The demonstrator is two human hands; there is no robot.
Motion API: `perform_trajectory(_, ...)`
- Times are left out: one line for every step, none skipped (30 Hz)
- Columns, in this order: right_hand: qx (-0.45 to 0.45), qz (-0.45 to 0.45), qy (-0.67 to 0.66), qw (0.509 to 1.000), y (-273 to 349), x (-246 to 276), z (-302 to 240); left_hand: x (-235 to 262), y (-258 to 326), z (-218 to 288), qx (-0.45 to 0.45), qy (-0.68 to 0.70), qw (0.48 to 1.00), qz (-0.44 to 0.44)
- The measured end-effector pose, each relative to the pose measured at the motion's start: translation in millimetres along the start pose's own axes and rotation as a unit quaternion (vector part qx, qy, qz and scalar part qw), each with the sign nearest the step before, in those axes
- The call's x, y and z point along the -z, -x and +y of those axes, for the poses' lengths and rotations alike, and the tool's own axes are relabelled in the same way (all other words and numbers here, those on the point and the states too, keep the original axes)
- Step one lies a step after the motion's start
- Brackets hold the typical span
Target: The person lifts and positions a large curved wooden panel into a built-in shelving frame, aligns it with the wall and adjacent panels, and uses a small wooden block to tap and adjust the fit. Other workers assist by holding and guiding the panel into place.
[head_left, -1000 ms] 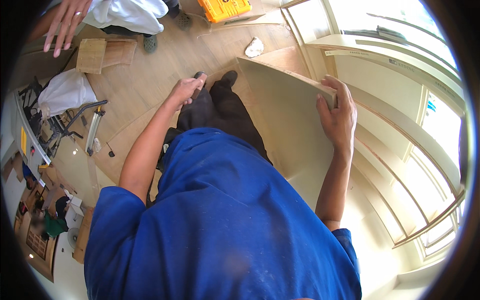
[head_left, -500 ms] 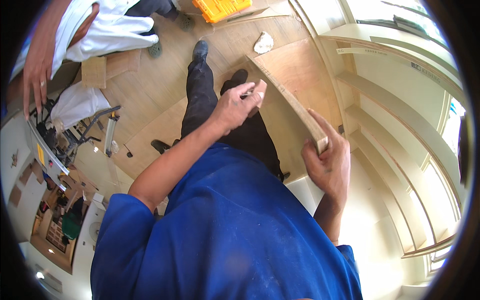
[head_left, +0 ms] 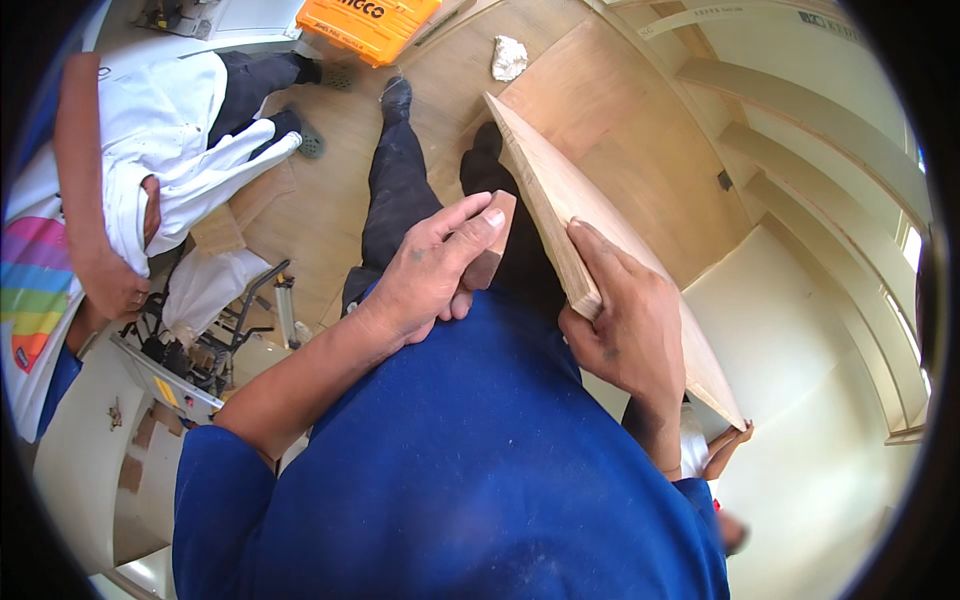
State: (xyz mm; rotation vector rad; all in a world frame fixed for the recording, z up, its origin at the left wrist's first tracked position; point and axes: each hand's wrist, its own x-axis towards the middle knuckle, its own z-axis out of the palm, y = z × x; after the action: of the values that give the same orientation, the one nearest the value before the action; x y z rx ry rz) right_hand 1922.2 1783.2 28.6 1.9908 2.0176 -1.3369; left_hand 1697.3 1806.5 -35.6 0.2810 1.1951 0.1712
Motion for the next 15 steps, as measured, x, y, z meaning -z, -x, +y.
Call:
perform_trajectory(-0.004,-0.001,-0.008,1.0,1.3,0.4,-0.3,-3.5,5.5,3.5,-0.003,-0.023,1.0,-0.001)
perform_trajectory(-0.007,-0.003,-0.015,1.0,2.9,1.1,-0.3,-8.8,12.2,6.8,-0.006,-0.044,0.999,-0.002)
perform_trajectory(-0.007,-0.002,-0.02,1.0,2.7,0.7,0.4,-13.5,17.0,11.1,-0.014,-0.066,0.998,-0.003)
perform_trajectory(-0.007,-0.002,-0.025,1.0,3.0,0.0,0.4,-18.6,23.4,16.2,-0.013,-0.1,0.995,-0.004)
perform_trajectory(-0.006,-0.002,-0.03,1.0,3.6,-0.7,-0.2,-25.3,28.9,20.4,-0.036,-0.113,0.993,-0.001)
perform_trajectory(-0.005,-0.006,-0.036,0.999,5.0,-2.0,0.8,-34.4,33.2,22.4,-0.056,-0.126,0.99,0.003)
perform_trajectory(0.002,-0.003,-0.034,0.999,6.4,-2.3,1.3,-43.0,37.3,23.4,-0.077,-0.138,0.987,0.007)
perform_trajectory(0.008,0.0,-0.032,0.999,7.8,-1.7,1.2,-50.4,41.2,23.2,-0.1,-0.144,0.984,0.021)
perform_trajectory(0.012,0.002,-0.027,1.0,8.4,-1.4,1.2,-52.7,40.9,21.9,-0.105,-0.147,0.983,0.027)
perform_trajectory(0.026,0.011,-0.023,0.999,8.2,-2.3,1.3,-54.2,40.2,20.5,-0.111,-0.15,0.982,0.032)
perform_trajectory(0.04,0.02,-0.019,0.999,7.7,-3.6,1.0,-55.1,39.0,18.9,-0.116,-0.153,0.981,0.038)
perform_trajectory(0.051,0.025,-0.014,0.998,7.5,-1.5,-1.3,-55.4,36.9,18.3,-0.117,-0.167,0.978,0.05)
perform_trajectory(0.042,0.02,-0.016,0.999,7.4,-0.5,-3.7,-53.7,31.5,16.9,-0.118,-0.182,0.974,0.061)
perform_trajectory(0.033,0.015,-0.019,0.999,7.2,-0.3,-6.1,-51.1,25.1,15.6,-0.118,-0.197,0.971,0.072)
perform_trajectory(0.022,0.012,-0.025,0.999,8.8,-2.6,-5.7,-48.5,15.3,14.0,-0.093,-0.191,0.974,0.073)
